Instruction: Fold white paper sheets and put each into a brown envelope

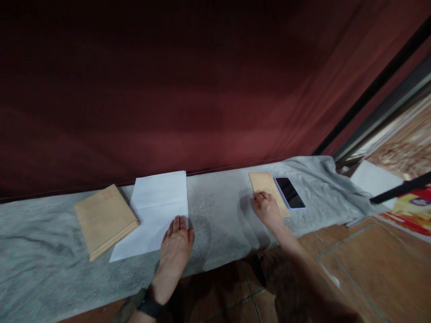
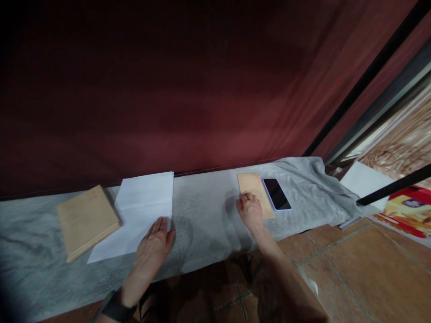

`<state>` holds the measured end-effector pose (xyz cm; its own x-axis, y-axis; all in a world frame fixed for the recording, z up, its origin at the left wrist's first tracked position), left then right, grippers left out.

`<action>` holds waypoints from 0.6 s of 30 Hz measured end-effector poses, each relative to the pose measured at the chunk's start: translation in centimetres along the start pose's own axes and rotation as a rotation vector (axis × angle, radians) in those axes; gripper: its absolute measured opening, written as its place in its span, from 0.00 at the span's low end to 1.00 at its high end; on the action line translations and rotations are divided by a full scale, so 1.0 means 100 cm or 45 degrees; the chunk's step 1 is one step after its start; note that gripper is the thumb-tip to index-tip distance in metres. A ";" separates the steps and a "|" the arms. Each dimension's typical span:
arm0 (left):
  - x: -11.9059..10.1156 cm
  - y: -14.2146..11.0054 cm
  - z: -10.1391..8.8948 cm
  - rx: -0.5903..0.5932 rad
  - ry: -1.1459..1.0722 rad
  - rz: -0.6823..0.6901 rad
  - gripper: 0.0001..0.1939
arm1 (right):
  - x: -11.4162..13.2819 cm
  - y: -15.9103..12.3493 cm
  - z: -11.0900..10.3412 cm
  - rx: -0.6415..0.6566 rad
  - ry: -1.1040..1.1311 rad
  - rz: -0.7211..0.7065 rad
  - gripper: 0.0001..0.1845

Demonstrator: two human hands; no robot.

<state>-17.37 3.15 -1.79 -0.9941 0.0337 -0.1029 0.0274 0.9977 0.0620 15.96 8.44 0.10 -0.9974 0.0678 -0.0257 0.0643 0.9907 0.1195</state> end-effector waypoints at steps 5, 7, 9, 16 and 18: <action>0.008 0.000 0.003 0.088 -0.094 0.011 0.26 | 0.005 0.000 0.005 0.021 -0.017 -0.026 0.17; 0.010 -0.003 0.002 0.140 -0.165 0.033 0.26 | 0.007 0.001 0.006 0.026 -0.019 -0.038 0.16; 0.013 -0.006 0.000 0.151 -0.224 0.036 0.25 | 0.007 0.001 0.007 0.031 -0.022 -0.042 0.16; 0.015 -0.008 -0.004 0.202 -0.300 0.040 0.23 | 0.009 0.002 0.010 0.060 -0.079 -0.054 0.17; 0.015 -0.009 -0.003 0.281 -0.305 0.051 0.27 | 0.010 0.002 0.010 0.063 -0.091 -0.053 0.17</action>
<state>-18.87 2.27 -1.71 -0.9397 0.0600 -0.3368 0.1141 0.9831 -0.1434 15.03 8.84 -0.87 -0.9944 0.0326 -0.1006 0.0259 0.9974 0.0677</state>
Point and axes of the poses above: each hand's wrist, its own y-axis towards the middle knuckle, its own z-axis out of the palm, x = y × z, the point moved 9 cm from there along y, towards the middle knuckle, and after that the axes turned 9 degrees about -y, right-handed, at the moved point
